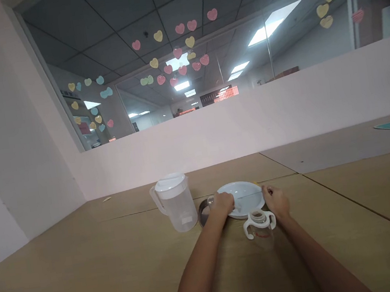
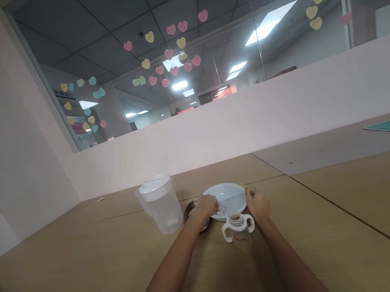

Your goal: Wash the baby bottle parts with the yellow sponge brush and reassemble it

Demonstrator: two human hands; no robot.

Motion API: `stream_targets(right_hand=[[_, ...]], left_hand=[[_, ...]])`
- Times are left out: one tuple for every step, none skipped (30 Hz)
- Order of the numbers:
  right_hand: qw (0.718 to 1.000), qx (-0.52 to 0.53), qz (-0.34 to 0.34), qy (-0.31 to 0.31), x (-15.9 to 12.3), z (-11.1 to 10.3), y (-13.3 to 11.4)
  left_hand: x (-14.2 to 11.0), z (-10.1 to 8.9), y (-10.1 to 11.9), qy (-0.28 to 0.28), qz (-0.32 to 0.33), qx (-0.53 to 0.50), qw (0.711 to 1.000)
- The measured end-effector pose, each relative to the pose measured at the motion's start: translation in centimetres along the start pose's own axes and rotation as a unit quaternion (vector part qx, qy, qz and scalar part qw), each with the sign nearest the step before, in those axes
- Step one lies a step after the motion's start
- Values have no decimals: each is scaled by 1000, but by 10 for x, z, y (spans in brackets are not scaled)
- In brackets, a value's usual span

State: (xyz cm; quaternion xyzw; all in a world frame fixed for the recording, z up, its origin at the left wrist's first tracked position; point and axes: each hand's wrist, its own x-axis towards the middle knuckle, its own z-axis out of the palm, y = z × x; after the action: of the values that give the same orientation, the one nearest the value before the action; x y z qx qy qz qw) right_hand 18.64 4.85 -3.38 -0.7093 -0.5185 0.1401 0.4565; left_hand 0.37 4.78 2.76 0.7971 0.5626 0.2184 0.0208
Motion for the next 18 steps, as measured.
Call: stream_targets(right_hand=[[1000, 1, 2, -2, 0, 1, 1], [1000, 3, 4, -4, 0, 1, 2], [1000, 5, 6, -7, 0, 2, 3], [1000, 7, 7, -11, 0, 3, 4], [1000, 9, 8, -15, 0, 4, 4], [1000, 11, 9, -18, 0, 5, 5], [1000, 13, 11, -21, 0, 6, 6], [1000, 16, 13, -24, 0, 7, 6], [999, 17, 16, -27, 1, 7, 6], [999, 19, 18, -30, 1, 8, 6], [999, 21, 20, -34, 1, 8, 6], [999, 24, 21, -38, 2, 8, 6], [999, 27, 21, -41, 2, 8, 6], [998, 30, 21, -44, 2, 8, 5], [998, 32, 21, -46, 2, 8, 5], [998, 34, 21, -48, 2, 8, 5], [998, 36, 22, -49, 2, 8, 4], [998, 37, 23, -50, 2, 8, 4]], left_hand=[[0, 2, 3, -8, -5, -9, 1000], [-1, 3, 6, -10, -9, -22, 1000], [-3, 3, 9, -5, -12, -38, 999], [-5, 3, 12, 8, -12, -56, 998], [-6, 1, 16, 27, -11, -77, 997], [-7, -2, 19, 49, -9, -101, 994], [-8, -6, 21, 72, -6, -128, 989], [-9, -11, 24, 93, -2, -157, 983], [-9, -16, 27, 111, 2, -187, 976], [-9, -22, 30, 125, 7, -217, 968], [-10, -28, 32, 138, 12, -247, 959], [-11, -33, 35, 147, 17, -275, 950], [-13, -38, 38, 155, 21, -302, 941], [-16, -42, 41, 160, 25, -325, 932], [-20, -45, 45, 162, 29, -346, 924], [-24, -47, 49, 162, 31, -364, 917], [-29, -48, 52, 162, 34, -379, 911], [-34, -47, 56, 161, 35, -390, 906]])
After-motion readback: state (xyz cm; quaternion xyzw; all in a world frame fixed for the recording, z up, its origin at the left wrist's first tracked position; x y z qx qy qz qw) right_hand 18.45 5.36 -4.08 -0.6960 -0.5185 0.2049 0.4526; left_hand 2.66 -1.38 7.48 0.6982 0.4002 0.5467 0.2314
